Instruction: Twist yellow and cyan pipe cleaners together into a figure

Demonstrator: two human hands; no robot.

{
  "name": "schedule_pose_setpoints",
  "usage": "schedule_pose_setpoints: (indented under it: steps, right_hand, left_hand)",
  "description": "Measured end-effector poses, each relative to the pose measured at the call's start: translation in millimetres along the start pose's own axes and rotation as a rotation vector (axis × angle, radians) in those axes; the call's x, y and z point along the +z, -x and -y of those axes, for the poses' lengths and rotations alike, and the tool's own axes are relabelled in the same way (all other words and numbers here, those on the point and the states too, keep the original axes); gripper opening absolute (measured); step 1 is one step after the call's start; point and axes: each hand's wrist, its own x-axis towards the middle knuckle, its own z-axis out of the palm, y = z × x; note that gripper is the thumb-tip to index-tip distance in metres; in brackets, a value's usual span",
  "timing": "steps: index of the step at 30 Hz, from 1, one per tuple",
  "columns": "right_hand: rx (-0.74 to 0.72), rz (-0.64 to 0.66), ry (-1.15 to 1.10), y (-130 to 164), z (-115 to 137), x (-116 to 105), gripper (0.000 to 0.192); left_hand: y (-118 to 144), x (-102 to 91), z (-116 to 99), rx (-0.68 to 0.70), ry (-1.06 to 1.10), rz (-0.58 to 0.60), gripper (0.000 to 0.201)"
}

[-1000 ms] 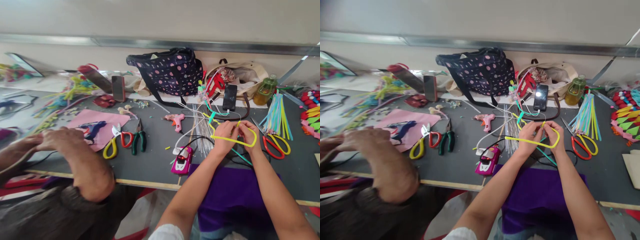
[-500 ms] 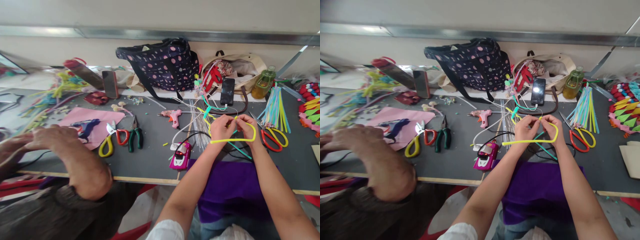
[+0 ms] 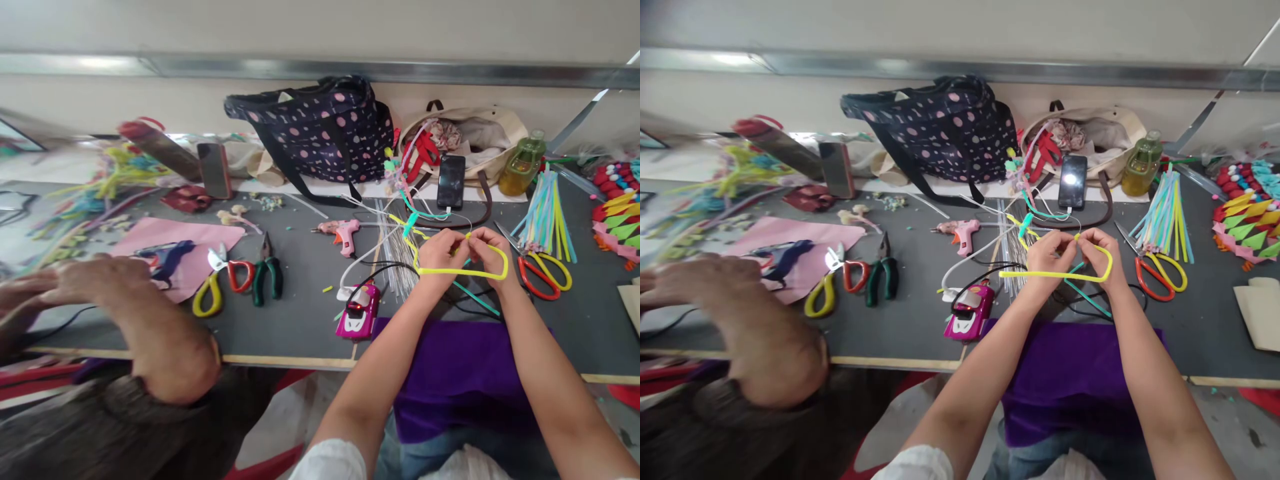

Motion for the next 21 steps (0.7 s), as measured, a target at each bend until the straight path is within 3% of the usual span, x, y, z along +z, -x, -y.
schedule_pose_setpoints:
  steps: [21]
  right_hand:
    - [0.028,0.008,0.011,-1.5,-4.4,-0.6,0.02]
  left_hand:
    - [-0.3,-1.5,-1.9,0.018,0.003,-0.001,0.012]
